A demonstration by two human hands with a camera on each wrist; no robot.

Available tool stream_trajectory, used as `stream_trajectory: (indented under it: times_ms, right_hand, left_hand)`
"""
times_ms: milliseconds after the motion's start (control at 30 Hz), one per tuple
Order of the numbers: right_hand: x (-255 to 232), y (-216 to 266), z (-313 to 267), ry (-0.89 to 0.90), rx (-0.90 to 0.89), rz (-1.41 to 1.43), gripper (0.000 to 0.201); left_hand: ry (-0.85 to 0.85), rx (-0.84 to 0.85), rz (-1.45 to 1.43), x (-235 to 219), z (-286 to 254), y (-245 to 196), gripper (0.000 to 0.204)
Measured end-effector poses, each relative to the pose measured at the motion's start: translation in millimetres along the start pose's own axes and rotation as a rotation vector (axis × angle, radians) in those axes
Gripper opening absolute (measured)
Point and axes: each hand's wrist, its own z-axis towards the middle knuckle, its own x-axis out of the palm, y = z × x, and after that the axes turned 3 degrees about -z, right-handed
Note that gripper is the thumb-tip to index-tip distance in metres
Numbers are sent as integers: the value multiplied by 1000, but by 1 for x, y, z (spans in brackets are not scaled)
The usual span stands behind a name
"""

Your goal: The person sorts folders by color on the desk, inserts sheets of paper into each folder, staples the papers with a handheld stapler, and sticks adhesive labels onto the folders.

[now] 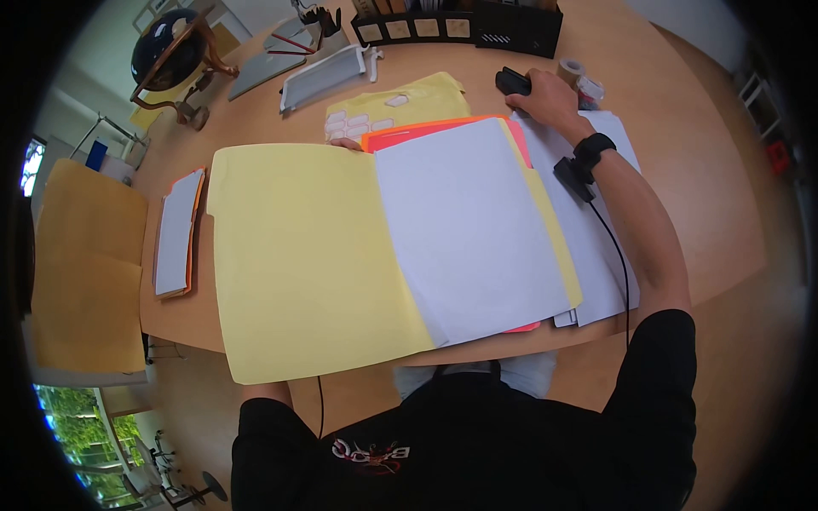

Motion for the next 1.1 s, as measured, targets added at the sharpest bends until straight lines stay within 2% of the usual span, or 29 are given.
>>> stream_trajectory:
  times_ms: [100, 167, 200, 267, 300, 367, 400, 467, 533, 600, 633, 700, 733, 833, 867, 900, 933, 967, 1000, 1067, 1100]
  right_hand:
    - [5, -5, -1, -11, -32, -2, 62]
    - [6, 2, -7, -257, -17, -54, 61]
    - [4, 2, -11, -256, -16, -54, 61]
    - [-6, 9, -30, -268, -270, 274, 56]
    - [-20, 18, -45, -261, -268, 273, 56]
    - [-44, 39, -76, 58, -730, 177, 52]
    - [-46, 45, -88, 59, -727, 181, 52]
    - [-48, 53, -104, 239, -932, -7, 54]
    - [-37, 49, -108, 302, -913, 20, 55]
    - [-30, 46, -109, 362, -892, 49, 56]
    - [-28, 45, -108, 374, -897, 50, 57]
    - [-25, 43, -108, 385, -897, 55, 58]
    - [-23, 42, -108, 376, -901, 54, 58]
    - [-17, 38, -110, 345, -913, 57, 56]
    - [-16, 39, -112, 321, -921, 63, 54]
    - [-22, 38, -112, 322, -921, 65, 54]
    - [-34, 40, -113, 397, -906, 193, 55]
    - [-40, 40, -115, 471, -886, 321, 56]
    - [-39, 35, -118, 473, -883, 324, 56]
    - [-34, 7, -127, 506, -645, 291, 56]
    - [-32, -8, -132, 522, -526, 273, 57]
  left_hand:
    - [5, -8, -4, 1, 3, -3, 24]
    - [8, -12, -9, 2, 4, -3, 24]
    - [8, -15, -13, 1, 5, -2, 24]
    - [2, -24, -28, 0, 4, 4, 25]
    - [-1, -30, -35, 0, 2, 7, 25]
    - [-5, -45, -45, -1, 3, 12, 25]
    - [-4, -51, -47, -1, 0, 12, 25]
    - [-4, -57, -54, 0, 0, 12, 25]
    - [-4, -60, -56, 6, 4, 8, 25]
    - [-177, -234, -151, 14, 4, -1, 27]
    - [-176, -235, -148, 21, 5, -5, 27]
    - [-444, -267, 185, 36, 9, -9, 31]
    - [-441, -269, 188, 47, 9, -10, 31]
    - [-366, 50, 472, 91, -6, -1, 36]
    - [-340, 157, 565, 94, -9, 2, 38]
    - [-305, 141, 536, 77, -2, 11, 38]
    - [-310, 150, 455, 83, -2, 12, 40]
    - [-320, 124, 491, 87, -4, 11, 41]
    - [-330, 98, 527, 91, -6, 11, 42]
    - [-353, 91, 573, 89, -4, 13, 39]
    - [-356, 24, 539, 83, -2, 14, 39]
